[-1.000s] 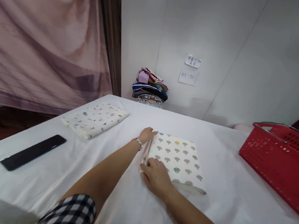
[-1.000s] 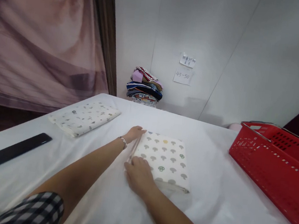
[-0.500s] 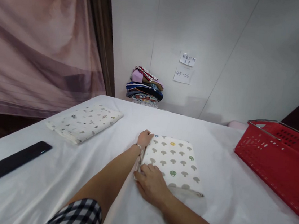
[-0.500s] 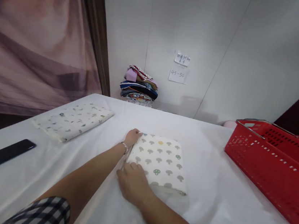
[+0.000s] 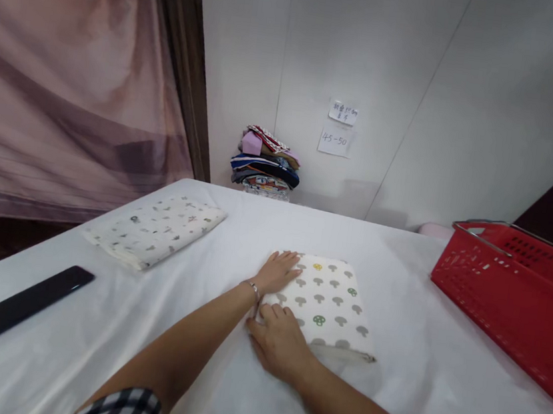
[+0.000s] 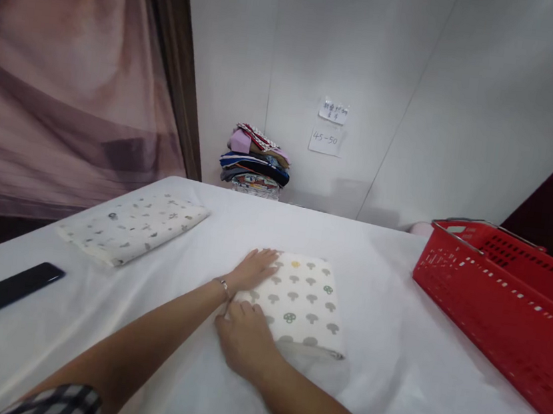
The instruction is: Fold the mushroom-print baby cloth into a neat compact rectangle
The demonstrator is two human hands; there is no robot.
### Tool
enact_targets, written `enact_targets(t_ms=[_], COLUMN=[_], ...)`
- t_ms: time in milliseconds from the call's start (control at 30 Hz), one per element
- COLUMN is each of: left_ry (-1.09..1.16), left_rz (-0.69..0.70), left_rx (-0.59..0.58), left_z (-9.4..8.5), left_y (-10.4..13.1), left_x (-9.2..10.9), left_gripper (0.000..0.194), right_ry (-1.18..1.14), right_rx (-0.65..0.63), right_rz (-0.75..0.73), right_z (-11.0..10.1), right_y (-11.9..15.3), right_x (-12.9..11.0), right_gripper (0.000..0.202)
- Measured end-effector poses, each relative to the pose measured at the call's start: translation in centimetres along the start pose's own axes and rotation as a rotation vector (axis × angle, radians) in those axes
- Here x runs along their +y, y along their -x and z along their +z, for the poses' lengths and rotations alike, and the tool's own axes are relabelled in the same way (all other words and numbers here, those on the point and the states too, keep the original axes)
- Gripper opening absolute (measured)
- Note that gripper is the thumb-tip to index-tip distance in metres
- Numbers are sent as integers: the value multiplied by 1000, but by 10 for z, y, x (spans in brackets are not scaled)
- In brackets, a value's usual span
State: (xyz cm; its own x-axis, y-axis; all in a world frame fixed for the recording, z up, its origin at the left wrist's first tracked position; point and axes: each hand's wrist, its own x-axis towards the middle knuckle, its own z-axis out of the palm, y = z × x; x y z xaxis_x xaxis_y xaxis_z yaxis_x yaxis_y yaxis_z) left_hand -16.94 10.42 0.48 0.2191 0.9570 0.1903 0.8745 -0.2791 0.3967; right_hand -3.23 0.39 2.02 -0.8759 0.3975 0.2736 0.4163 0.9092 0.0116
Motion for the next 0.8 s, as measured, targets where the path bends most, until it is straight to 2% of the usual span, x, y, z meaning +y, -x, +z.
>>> enact_targets(t_ms=[167, 267, 333, 400, 500, 633, 800], left_ry=[-43, 89, 228, 326, 357, 398, 395], left_rz=[-36, -105, -201, -312, -469, -591, -620], left_rx=[-47, -50, 46, 210, 355, 320, 232], left_z=[3, -7, -17, -29, -42, -43, -29], left_y=[-5, -6, -2, 7, 28, 57, 71], left_x=[-2, 2, 3, 2, -4, -11, 1], left_gripper=[53, 48, 44, 39, 26, 18, 26], right_ry=[23, 32, 25, 9, -36, -143, -320], right_rx=[16, 6, -7, -15, -16, 11, 77], right_rz=[-11, -16, -23, -25, -16, -14, 39], right_z=[3, 1, -1, -3, -5, -3, -4], right_y=[0, 1, 2, 3, 5, 8, 17], right_x=[-2, -2, -1, -1, 2, 7, 9], right_gripper=[17, 17, 21, 26, 34, 42, 33])
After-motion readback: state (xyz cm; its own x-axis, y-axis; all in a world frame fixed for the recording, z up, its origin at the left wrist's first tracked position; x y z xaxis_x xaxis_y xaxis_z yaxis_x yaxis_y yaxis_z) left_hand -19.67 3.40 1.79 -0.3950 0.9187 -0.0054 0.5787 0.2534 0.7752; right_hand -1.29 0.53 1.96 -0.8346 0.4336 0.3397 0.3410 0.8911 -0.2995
